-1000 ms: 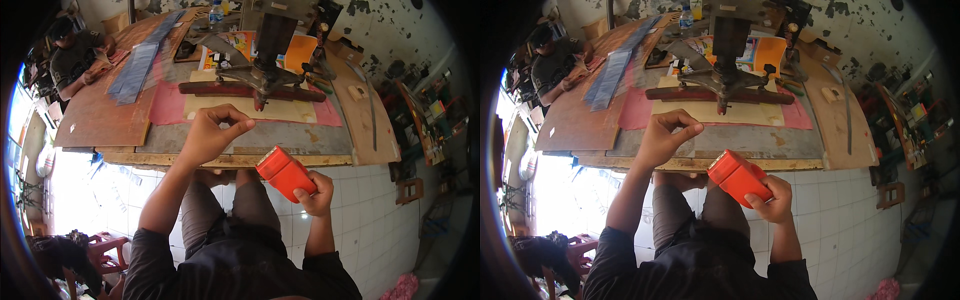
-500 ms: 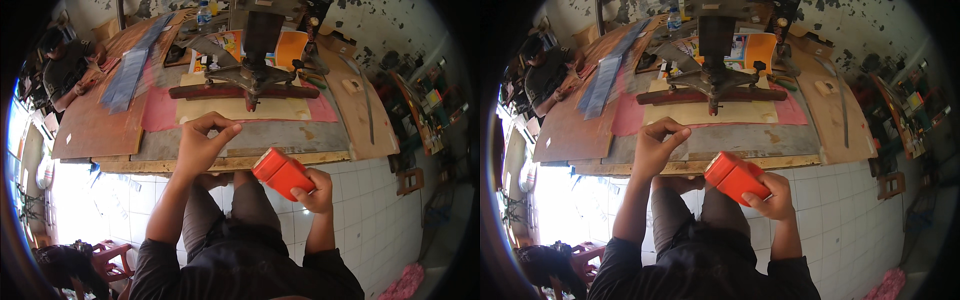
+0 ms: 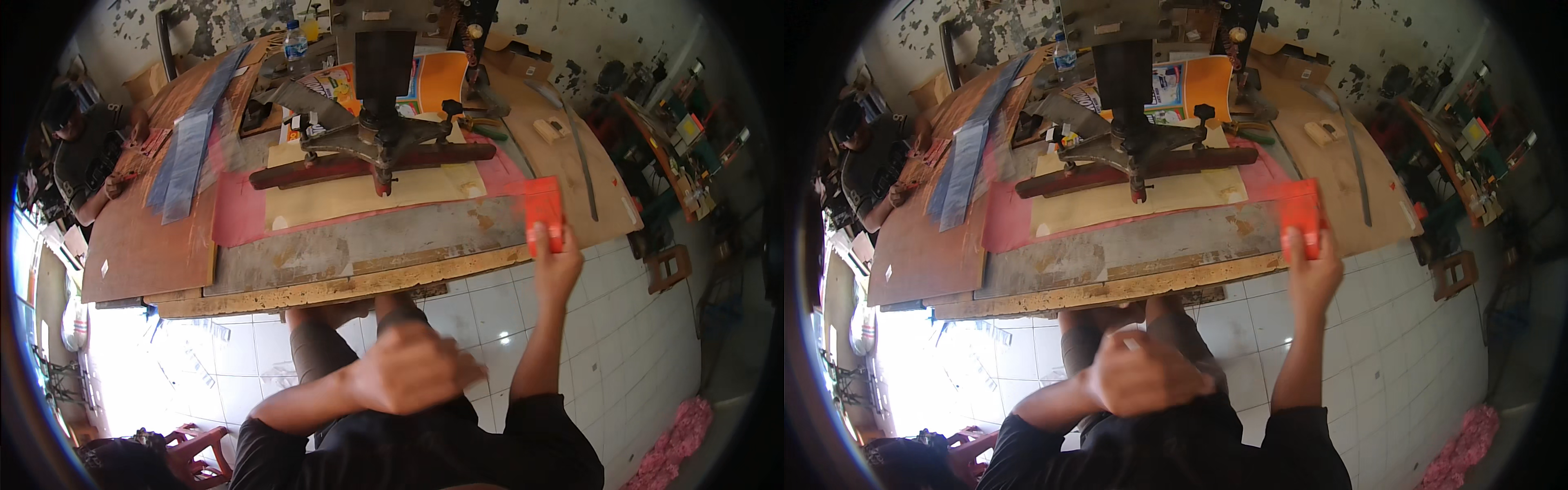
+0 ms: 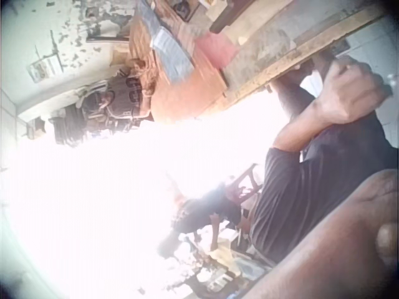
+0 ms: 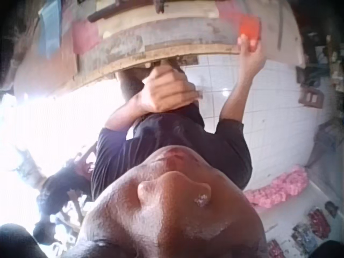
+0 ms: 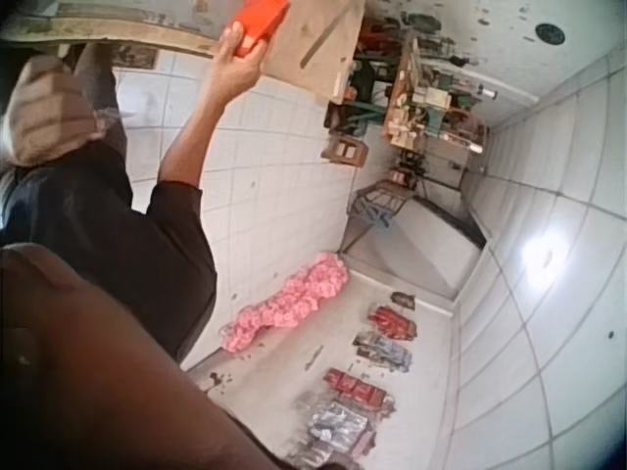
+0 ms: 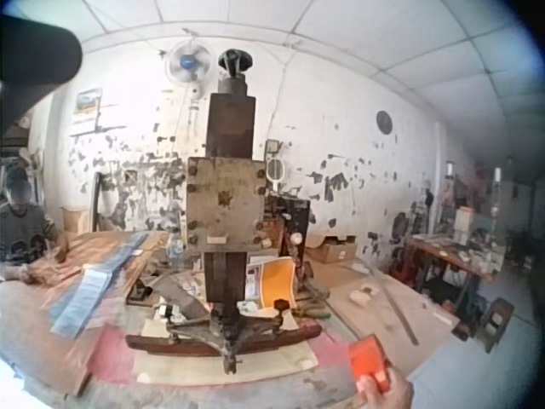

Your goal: The person prepares a mechanical press by applying tape to a wooden board, positioning it on a workbench, and using pliers and a metal ruler to adjust the press head components.

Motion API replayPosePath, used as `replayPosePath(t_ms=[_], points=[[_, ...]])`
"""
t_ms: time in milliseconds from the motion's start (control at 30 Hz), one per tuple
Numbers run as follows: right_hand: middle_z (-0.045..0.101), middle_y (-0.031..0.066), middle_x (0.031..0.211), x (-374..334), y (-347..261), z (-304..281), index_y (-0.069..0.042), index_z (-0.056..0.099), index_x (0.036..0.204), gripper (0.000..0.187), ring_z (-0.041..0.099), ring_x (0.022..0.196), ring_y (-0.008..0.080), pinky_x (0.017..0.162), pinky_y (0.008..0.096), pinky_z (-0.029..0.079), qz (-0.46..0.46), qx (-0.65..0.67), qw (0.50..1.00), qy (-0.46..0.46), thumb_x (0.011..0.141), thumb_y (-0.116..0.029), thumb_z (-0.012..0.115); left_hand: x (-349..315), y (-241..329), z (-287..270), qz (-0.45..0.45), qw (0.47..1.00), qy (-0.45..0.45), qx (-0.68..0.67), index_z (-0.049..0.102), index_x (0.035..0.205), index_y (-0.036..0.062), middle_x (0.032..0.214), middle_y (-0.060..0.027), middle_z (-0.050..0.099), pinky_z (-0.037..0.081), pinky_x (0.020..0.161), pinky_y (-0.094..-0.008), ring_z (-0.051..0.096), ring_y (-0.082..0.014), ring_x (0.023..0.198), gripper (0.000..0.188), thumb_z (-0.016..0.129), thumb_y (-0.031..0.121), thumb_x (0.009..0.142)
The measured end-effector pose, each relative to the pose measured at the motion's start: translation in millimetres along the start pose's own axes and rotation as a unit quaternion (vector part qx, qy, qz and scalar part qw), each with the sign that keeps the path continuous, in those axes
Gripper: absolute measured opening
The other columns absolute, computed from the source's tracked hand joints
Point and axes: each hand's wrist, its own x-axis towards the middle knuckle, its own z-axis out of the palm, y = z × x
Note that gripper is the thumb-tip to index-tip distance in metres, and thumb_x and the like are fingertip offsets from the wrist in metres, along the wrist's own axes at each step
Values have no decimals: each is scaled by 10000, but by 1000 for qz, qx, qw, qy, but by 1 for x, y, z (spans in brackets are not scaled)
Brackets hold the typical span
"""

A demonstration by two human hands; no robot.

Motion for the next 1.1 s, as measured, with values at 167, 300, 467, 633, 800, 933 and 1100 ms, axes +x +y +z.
replayPosePath(t_ms=[167, 300, 467, 633, 800, 933, 1100], points=[[750, 209, 1068, 61, 84, -37, 15, 705, 1214, 478, 704, 1057, 369, 1052, 473, 458, -61, -377, 923, -38, 1006, -414, 741, -18, -43, 1, -375, 910, 49, -173, 748, 948, 69, 927, -53, 752, 498, 817, -378, 682, -249, 844, 104, 819, 26, 886], [697, 230, 1239, 64, 99, -31, 7, 677, 1292, 459, 618, 1238, 404, 1131, 490, 403, -56, -389, 919, -22, 1018, -360, 718, -21, -51, 7, -361, 922, 41, -135, 746, 948, 55, 931, -62, 747, 495, 816, -374, 681, -244, 862, 121, 824, 19, 863], [638, 211, 1355, 87, 63, 37, 10, 645, 1338, 432, 549, 1342, 396, 1126, 507, 424, -236, -278, 929, -67, 1009, -264, 706, -21, -60, 19, -313, 949, 10, -31, 753, 947, 61, 924, -55, 741, 473, 807, -379, 681, -240, 880, 138, 833, 18, 843], [651, 230, 1344, 204, 91, 158, -2, 652, 1314, 395, 634, 1238, 423, 1014, 496, 527, -304, -156, 916, -211, 933, -95, 700, -44, -73, 42, -343, 938, 37, -20, 764, 946, 76, 919, -53, 719, 458, 809, -377, 664, -251, 878, 138, 838, 36, 836], [699, 246, 1274, 249, 113, 186, -58, 705, 1312, 400, 668, 1166, 455, 969, 531, 546, -274, -277, 866, -314, 916, -23, 658, -73, -82, 60, -373, 926, 61, -22, 762, 960, 77, 918, -54, 708, 457, 813, -392, 659, -264, 879, 135, 829, 41, 849], [728, 252, 1179, 231, 75, 175, -45, 745, 1209, 302, 696, 1104, 455, 919, 537, 560, -256, -295, 861, -326, 910, -64, 708, -89, -79, 51, -370, 927, 57, 11, 763, 970, 84, 921, -49, 714, 449, 799, -394, 651, -261, 866, 144, 830, 44, 849], [740, 273, 1079, 235, 89, 105, -18, 780, 1098, 217, 716, 1063, 442, 918, 517, 565, -177, -398, 860, -264, 922, -145, 773, -90, -79, 50, -354, 933, 59, -6, 771, 981, 95, 918, -45, 715, 444, 786, -397, 645, -261, 858, 147, 828, 48, 854]])
